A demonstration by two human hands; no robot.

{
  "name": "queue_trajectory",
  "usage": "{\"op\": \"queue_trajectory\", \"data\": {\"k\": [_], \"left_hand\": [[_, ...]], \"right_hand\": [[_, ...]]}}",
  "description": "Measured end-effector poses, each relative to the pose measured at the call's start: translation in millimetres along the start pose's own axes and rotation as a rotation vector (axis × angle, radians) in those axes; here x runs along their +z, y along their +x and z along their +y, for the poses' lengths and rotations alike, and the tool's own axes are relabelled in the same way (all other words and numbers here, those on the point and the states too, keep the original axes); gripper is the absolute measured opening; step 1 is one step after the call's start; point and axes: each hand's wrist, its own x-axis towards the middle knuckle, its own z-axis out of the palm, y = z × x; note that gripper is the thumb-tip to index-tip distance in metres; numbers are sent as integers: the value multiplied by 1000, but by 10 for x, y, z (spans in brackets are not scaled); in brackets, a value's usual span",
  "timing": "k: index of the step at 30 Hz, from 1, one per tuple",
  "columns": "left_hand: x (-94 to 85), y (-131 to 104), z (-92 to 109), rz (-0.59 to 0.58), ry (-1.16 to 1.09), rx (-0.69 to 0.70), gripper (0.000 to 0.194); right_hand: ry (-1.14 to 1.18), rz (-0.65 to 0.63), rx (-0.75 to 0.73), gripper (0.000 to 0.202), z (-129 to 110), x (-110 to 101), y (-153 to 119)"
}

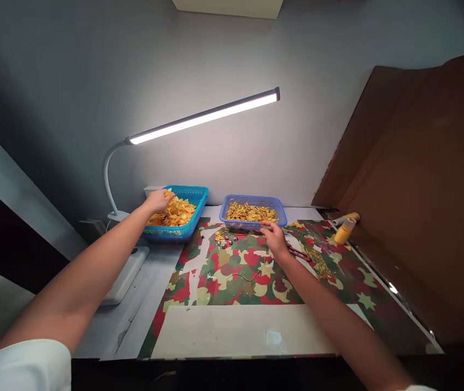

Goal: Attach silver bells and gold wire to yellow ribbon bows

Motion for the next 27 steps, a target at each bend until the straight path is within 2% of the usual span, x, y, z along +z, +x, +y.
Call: {"op": "queue_trajectory", "data": {"k": [5,7,9,11,14,17,19,22,27], "left_hand": [[-105,-61,162,103,-139,-55,33],[-134,-101,317,142,-228,-59,30],[-59,-208,532,151,-340,-48,29],[170,-435,772,109,-473,-24,32],[748,-1005,1076,-35,-647,24,39],[1332,-1603,1213,-175,-772,79,45],[1581,-1853,1214,-225,-835,125,46],[1709,-1963,1146,-255,-890,179,41],[1634,-1927,1061,-255,-866,206,32]], "right_hand": [[19,9,-58,22,12,-148,-65],[32,3,-87,20,3,-150,-77],[45,-12,-113,20,7,-134,-88],[56,-35,-128,20,35,-103,-113],[58,-85,-121,22,113,-47,-203],[34,-161,-108,26,182,-8,-339],[9,-199,-115,25,205,3,-416],[-11,-208,-122,21,228,7,-463],[28,-187,-88,18,276,-25,-400]]}}
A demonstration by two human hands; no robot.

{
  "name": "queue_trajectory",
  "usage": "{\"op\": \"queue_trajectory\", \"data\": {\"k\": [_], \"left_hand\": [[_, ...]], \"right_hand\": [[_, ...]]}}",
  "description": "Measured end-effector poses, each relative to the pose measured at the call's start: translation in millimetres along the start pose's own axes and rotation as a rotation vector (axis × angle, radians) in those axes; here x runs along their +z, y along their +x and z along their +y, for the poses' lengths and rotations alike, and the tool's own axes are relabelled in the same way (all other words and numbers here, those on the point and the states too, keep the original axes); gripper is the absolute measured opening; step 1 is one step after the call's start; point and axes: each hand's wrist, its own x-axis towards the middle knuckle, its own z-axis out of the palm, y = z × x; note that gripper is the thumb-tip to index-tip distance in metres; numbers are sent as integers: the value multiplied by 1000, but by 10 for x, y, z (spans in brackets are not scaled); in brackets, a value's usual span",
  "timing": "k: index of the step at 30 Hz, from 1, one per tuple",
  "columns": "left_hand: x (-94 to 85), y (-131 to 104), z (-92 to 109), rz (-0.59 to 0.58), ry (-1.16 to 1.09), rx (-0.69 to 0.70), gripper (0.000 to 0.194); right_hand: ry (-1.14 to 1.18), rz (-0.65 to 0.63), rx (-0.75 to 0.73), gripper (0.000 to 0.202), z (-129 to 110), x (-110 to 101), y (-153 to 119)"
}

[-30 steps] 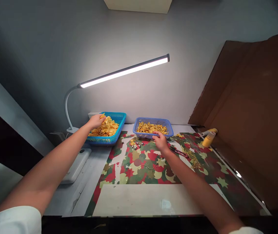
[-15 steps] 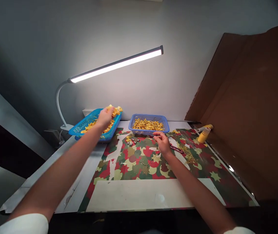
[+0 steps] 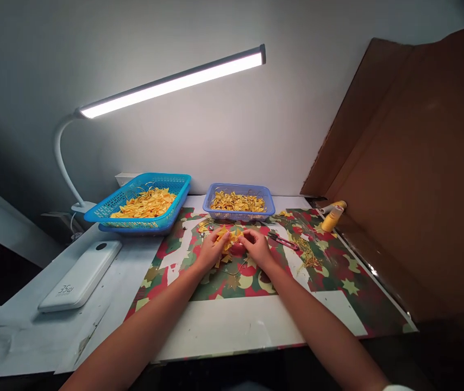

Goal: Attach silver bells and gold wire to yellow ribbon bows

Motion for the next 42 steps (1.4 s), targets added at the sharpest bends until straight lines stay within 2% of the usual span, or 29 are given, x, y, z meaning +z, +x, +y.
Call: {"op": "queue_trajectory", "data": {"k": [4,8,11,14,20,24,28,31,35,39,42], "left_hand": [[-39,-60,54,7,37,4,26],[-61,-106,110,-43,61,20,37],[-64,-119,140,-61,79,39,35],[-53,-126,141,-85,42,24,32],[-18,-132,63,-216,-65,15,31],[2,-136,55,-230,-64,27,29],[8,-128,70,-199,-78,34,28],[11,-97,47,-123,-96,25,27],[29,-53,-17,-21,-151,-4,32],[41,-51,-34,4,-161,-9,31],[11,-61,7,-2,-136,28,30]], "right_hand": [[67,12,52,22,12,-63,49],[134,17,100,29,-15,-102,72],[173,-1,126,30,-47,-115,63],[190,-29,132,30,-90,-119,34],[169,-148,102,23,-167,-94,-23],[145,-217,94,19,-179,-65,-45],[125,-249,82,19,-175,-51,-58],[119,-238,65,20,-160,-43,-68],[71,-169,29,34,-127,-25,-85],[-7,-118,2,18,-114,-17,-85],[6,-133,-28,15,-128,-33,-71]]}}
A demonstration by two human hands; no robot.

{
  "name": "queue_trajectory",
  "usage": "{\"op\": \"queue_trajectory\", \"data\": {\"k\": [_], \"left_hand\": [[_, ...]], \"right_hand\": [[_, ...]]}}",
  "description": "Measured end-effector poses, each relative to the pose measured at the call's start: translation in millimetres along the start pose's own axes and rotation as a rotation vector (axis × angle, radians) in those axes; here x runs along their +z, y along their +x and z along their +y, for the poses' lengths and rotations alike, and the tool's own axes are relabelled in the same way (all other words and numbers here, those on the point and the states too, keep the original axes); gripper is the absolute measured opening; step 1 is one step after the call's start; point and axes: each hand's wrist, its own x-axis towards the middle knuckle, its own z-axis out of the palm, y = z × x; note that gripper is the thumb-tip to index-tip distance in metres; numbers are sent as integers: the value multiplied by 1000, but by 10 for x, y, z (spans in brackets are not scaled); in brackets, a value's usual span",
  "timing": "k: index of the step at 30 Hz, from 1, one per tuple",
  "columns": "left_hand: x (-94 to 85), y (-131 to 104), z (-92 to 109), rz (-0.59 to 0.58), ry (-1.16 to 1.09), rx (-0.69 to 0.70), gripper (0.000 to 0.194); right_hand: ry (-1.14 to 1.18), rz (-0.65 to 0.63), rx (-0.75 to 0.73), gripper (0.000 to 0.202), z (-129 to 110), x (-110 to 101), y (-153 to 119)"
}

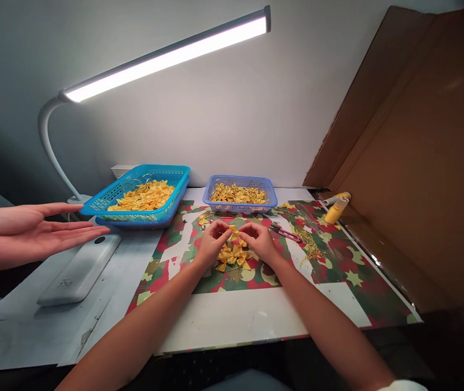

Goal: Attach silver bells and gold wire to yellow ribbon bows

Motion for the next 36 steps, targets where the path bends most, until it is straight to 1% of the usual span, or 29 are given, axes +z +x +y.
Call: {"op": "queue_trajectory", "data": {"k": [3,5,7,9,12,14,19,24,30,33,36], "left_hand": [[-59,-1,68,-60,67,59,29],[-105,0,109,-103,140,103,23],[-143,0,140,-132,222,146,14],[-171,-3,163,-152,296,180,8],[-192,-10,179,-177,390,220,8],[-200,-15,178,-195,451,250,9],[-235,-2,181,-261,614,358,9],[-290,40,219,-332,741,460,12],[-299,63,211,-384,794,488,15],[-287,63,207,-393,792,472,16],[-279,65,215,-407,773,438,16]], "right_hand": [[5,-49,-6,14,-29,-23,4],[-20,-75,-3,14,-57,-37,-3],[-75,-85,-17,14,-91,-53,-18],[-185,-92,-87,11,-125,-74,-36],[-380,-141,-246,8,-147,-105,-55],[-471,-177,-305,7,-127,-118,-58],[-657,-221,-345,8,-33,-123,-52],[-703,-266,-369,11,-51,-119,-56],[-712,-284,-358,11,-107,-122,-59],[-740,-267,-354,6,-130,-133,-68],[-778,-278,-336,2,-164,-143,-81]]}}
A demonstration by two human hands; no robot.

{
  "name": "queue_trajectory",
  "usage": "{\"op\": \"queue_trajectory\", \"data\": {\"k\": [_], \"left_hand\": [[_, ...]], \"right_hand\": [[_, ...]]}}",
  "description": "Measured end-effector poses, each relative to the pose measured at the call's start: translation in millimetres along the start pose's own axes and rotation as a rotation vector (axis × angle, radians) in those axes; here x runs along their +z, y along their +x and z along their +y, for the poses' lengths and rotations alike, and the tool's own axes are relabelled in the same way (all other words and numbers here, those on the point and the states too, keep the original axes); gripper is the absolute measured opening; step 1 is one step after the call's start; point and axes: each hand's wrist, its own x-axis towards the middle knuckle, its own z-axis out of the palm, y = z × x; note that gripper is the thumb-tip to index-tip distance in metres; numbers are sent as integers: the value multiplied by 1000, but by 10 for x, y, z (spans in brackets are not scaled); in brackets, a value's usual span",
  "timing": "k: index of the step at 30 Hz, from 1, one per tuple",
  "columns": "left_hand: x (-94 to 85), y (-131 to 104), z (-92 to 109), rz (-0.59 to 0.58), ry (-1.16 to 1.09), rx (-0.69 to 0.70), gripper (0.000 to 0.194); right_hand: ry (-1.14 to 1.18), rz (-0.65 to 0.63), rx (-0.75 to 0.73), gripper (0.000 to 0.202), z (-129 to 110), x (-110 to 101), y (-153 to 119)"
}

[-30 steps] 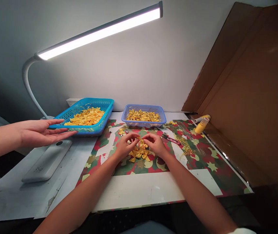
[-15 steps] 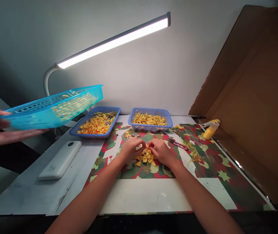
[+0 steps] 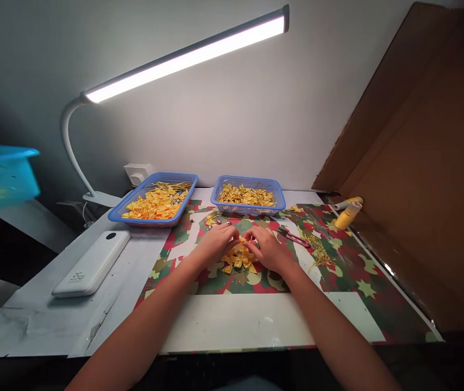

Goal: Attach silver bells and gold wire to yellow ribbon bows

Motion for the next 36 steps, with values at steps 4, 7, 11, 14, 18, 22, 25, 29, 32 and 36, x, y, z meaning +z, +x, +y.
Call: {"op": "queue_trajectory", "data": {"k": [4,7,11,14,18,22,25,29,32,36], "left_hand": [[-27,-4,22,-48,-60,-42,17],[-55,-23,48,-92,-117,-85,16],[-83,-41,81,-142,-194,-142,18],[-95,-36,111,-156,-243,-178,20],[-97,-26,164,-156,-289,-221,22],[-59,-25,198,-155,-317,-246,25],[-20,-27,188,-155,-354,-255,27],[-4,-26,166,-164,-433,-261,31],[-18,-26,175,-165,-501,-274,32],[-35,-30,197,-152,-588,-288,34]], "right_hand": [[46,-65,46,8,-16,-21,0],[157,-123,87,11,1,-31,6],[304,-168,108,10,39,-49,10],[409,-143,131,11,40,-44,9],[579,-26,214,13,10,13,10],[736,-26,242,17,1,73,20],[835,-46,268,21,5,80,33],[946,-57,293,27,5,69,46],[972,-31,292,30,12,78,51],[1011,-17,300,31,11,86,59]]}}
